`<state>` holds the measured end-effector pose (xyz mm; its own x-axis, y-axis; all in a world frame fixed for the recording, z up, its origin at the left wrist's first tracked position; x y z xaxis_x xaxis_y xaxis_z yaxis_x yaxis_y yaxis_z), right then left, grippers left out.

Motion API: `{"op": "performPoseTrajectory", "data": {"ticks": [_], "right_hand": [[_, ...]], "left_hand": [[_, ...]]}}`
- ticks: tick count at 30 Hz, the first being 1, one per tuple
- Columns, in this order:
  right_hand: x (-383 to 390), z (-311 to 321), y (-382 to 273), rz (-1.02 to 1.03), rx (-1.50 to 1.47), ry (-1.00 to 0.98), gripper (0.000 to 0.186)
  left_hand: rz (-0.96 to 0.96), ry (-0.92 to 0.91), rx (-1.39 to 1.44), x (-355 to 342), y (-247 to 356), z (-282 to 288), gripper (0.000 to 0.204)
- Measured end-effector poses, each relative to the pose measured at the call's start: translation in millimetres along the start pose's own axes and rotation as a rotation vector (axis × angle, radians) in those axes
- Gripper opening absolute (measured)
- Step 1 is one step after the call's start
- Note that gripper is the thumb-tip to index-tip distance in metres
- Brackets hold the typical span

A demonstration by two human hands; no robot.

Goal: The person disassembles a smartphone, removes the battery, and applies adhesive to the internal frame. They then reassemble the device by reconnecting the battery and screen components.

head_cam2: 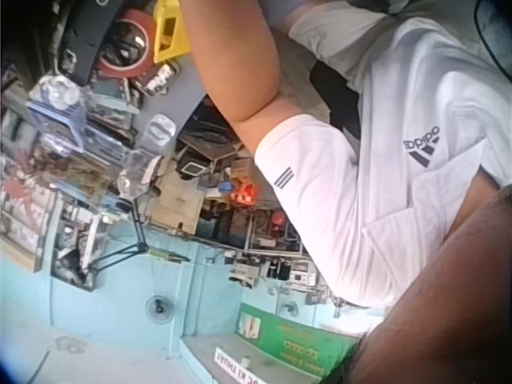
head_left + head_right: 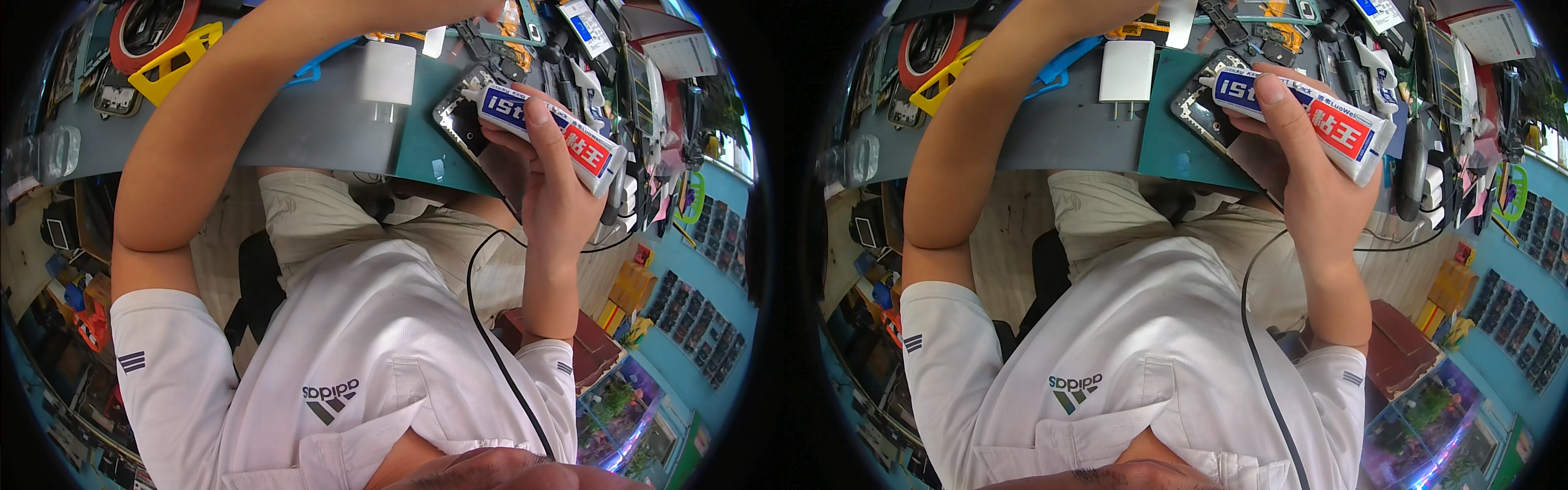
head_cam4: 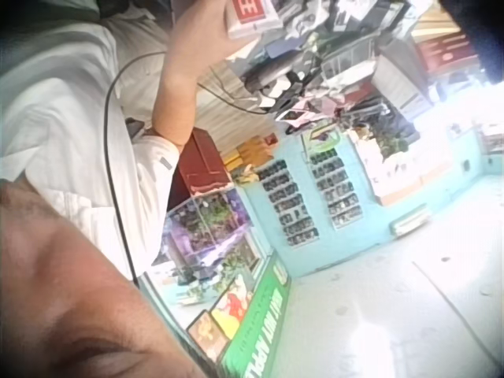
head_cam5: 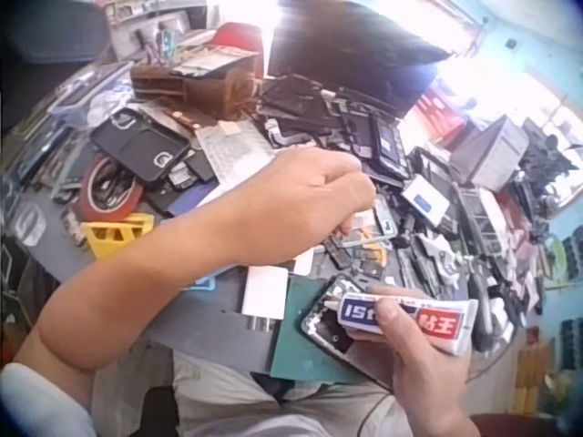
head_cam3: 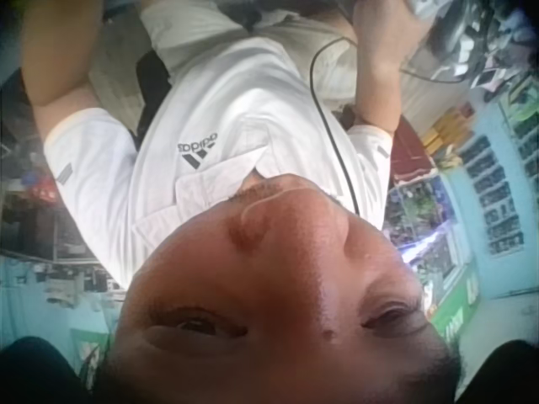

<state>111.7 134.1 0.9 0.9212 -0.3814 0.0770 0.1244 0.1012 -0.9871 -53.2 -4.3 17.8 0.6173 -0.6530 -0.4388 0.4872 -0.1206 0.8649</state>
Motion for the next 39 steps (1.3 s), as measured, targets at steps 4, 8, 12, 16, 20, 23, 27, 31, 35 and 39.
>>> {"op": "performPoseTrajectory", "data": {"ticks": [4, 8, 12, 16, 20, 23, 27, 31, 35, 39], "right_hand": [[1, -5, -5, 0.019, 0.027, -0.039, 0.03], [0, -3, -1, 0.035, 0.027, -0.013, 0.031], [0, -2, 1, 0.03, -0.006, 0.007, 0.031], [1, -3, 0, 0.029, -0.012, -0.014, 0.03], [-1, -1, 3, 0.039, -0.013, 0.001, 0.028], [-1, -2, 2, 0.041, -0.003, 0.008, 0.029], [0, -6, -3, 0.085, 0.042, -0.012, 0.031], [-1, -4, 0, 0.067, -0.021, 0.003, 0.028], [-2, -5, -2, 0.084, 0.05, -0.002, 0.031], [-2, -4, -2, 0.094, 0.053, -0.001, 0.032]], "left_hand": [[-0.017, 0.031, -0.03, 6, 8, 7, 0.034], [-0.057, 0.016, -0.098, 3, 8, 4, 0.035], [-0.008, 0.026, -0.078, 3, 5, 3, 0.037], [0.018, 0.034, -0.118, 4, 6, 4, 0.037], [-0.097, 0.021, -0.096, 3, 3, 1, 0.036], [-0.021, -0.026, -0.062, 0, -2, -1, 0.034], [-0.065, -0.016, -0.152, 4, 5, 4, 0.034], [-0.078, -0.034, -0.204, 1, 0, 0, 0.034], [-0.028, -0.023, -0.141, 3, 1, 1, 0.034], [0.023, -0.02, -0.168, 2, 2, 1, 0.035]]}}
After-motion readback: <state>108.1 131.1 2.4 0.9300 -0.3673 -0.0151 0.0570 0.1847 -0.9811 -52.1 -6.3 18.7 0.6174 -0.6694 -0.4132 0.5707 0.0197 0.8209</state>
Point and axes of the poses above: each hand's wrist, its own x-axis away from the middle knuckle, its own z-axis out of the back of the hand, y = z × x, the point moved 5 cm from there along -x, towards the middle knuckle, and after that the axes turned 4 degrees about x, right-handed, at the moved point
